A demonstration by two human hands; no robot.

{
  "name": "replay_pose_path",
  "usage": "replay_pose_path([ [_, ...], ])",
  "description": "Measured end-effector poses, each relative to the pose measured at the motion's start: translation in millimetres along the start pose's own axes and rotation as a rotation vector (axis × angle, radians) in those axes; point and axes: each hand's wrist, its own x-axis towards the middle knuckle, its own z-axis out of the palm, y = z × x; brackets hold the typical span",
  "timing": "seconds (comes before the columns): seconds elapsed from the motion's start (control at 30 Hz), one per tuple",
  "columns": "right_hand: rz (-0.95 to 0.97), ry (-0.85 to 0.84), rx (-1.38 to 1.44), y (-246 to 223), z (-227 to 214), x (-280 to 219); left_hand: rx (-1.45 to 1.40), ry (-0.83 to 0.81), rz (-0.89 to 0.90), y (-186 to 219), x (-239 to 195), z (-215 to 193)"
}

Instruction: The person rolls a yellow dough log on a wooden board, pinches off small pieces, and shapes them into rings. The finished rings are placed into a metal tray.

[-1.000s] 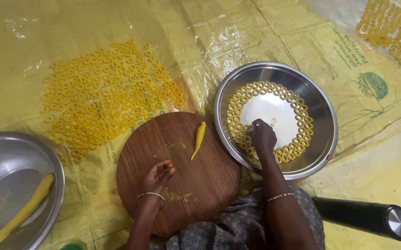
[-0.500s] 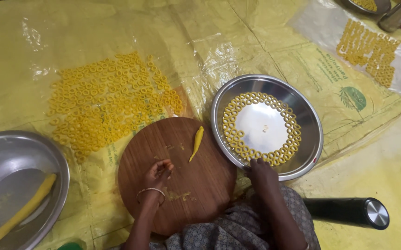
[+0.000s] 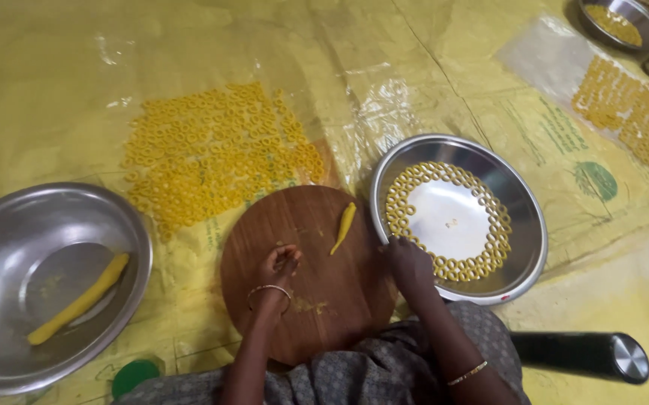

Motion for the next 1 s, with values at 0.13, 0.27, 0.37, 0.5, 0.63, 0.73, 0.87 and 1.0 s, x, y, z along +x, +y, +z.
replay_pose_path([
  [0.13,-0.654,0.322,-0.055,-42,-11,25,0.080,0.073,0.046,12,-12,-1],
  [0.27,-0.859,0.331,-0.154,-58,-9,69,-0.002,0.078,0.092,26,-16,0],
  [0.37,-0.793,0.053,-0.125,-58,-7,78,-0.010,0.103,0.133,43,-33,-4],
  [0.5,-0.845,0.026,-0.123,-76,3,44,0.066,0.181,0.176,87,-56,-10],
  [0.63,-0.814,0.054,-0.244,-107,17,-13,0.196,0.216,0.375,136,-86,-19],
  [0.73,-0.729,0.052,-0.243,-126,18,-29,0.261,0.175,0.403,156,-107,-33],
  [0.87,-0.740,-0.152,-0.256,-135,12,-61,0.358,0.204,0.357,161,-115,-48],
  [1.0,-0.690,0.085,0.060,-147,30,-74,0.270,0.180,0.241,142,-100,-49],
])
